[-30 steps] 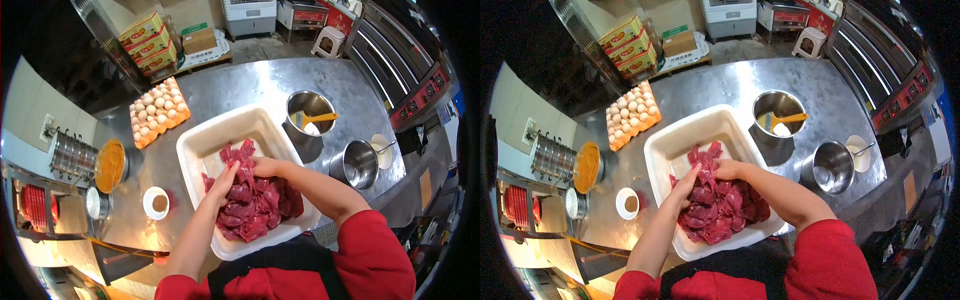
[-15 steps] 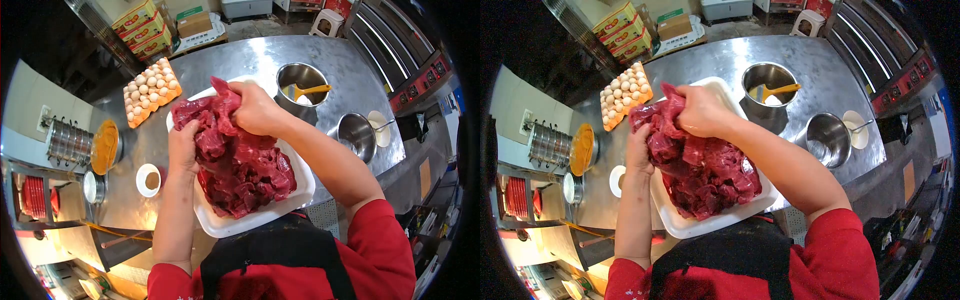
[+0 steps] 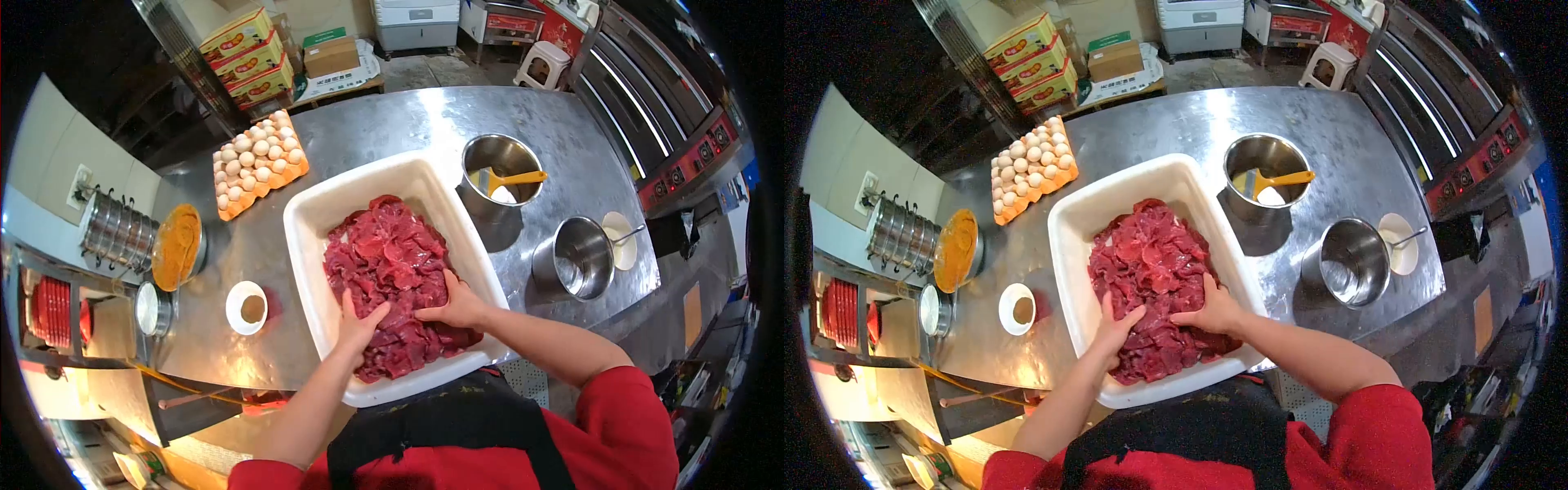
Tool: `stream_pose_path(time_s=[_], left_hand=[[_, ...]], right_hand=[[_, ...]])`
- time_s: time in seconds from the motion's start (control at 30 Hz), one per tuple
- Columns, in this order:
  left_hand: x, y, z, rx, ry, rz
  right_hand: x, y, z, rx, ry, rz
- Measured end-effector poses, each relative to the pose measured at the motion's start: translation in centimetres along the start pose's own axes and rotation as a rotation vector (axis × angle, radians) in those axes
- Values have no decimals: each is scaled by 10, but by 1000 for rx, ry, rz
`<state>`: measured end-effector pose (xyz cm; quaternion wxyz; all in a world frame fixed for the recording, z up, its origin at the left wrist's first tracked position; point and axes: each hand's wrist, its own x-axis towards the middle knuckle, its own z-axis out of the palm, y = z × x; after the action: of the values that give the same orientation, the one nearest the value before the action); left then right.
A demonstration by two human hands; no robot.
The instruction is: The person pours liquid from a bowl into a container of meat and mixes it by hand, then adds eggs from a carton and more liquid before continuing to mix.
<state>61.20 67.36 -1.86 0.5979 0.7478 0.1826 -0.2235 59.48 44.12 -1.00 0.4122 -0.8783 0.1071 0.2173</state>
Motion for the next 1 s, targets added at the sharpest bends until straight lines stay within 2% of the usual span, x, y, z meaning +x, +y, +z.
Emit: stream_pose_path(time_s=[0.07, 0.1, 0.17, 0.2, 0.27, 0.33, 0.4, 0.47, 0.6, 0.67, 0.73, 0.8, 0.87, 0.9, 0.93, 1.0], left_hand=[[-19, 35, 11, -343, -102, -215], [-16, 38, 11, -348, -104, -202], [-7, 41, 9, -488, -364, -173], [-5, 47, 7, -499, -365, -167], [-11, 60, -2, -615, -395, -21], [-26, 101, -13, -565, -418, 141], [-35, 133, -19, -518, -345, 370], [-35, 151, -31, -453, -256, 440], [-51, 175, -36, -246, -208, 613], [-51, 177, -33, -166, -234, 620], [-40, 169, -27, -80, -287, 624], [-36, 158, -22, -110, -258, 556], [-16, 144, -31, 162, -210, 404], [-5, 129, -36, 193, -100, 390], [-1, 123, -41, 198, -98, 401], [1, 111, -46, 283, -114, 300]], right_hand=[[-3, -26, -7, 574, -162, 122], [-5, -38, -10, 568, -155, 111], [-6, -59, -16, 927, -341, 197], [1, -58, -11, 958, -351, -59], [-7, -82, -29, 980, -396, -233], [-8, -103, -51, 954, -396, -377], [-10, -129, -74, 548, -145, -381], [21, -130, -77, 400, 65, -664], [22, -163, -117, 333, 149, -614], [33, -175, -120, 201, 262, -634], [37, -191, -117, 179, 286, -619], [34, -205, -116, 93, 290, -524], [60, -196, -103, 170, 280, -537], [73, -188, -98, 215, 119, -527], [88, -178, -91, 257, -43, -516], [128, -133, -47, -100, 158, -569]])
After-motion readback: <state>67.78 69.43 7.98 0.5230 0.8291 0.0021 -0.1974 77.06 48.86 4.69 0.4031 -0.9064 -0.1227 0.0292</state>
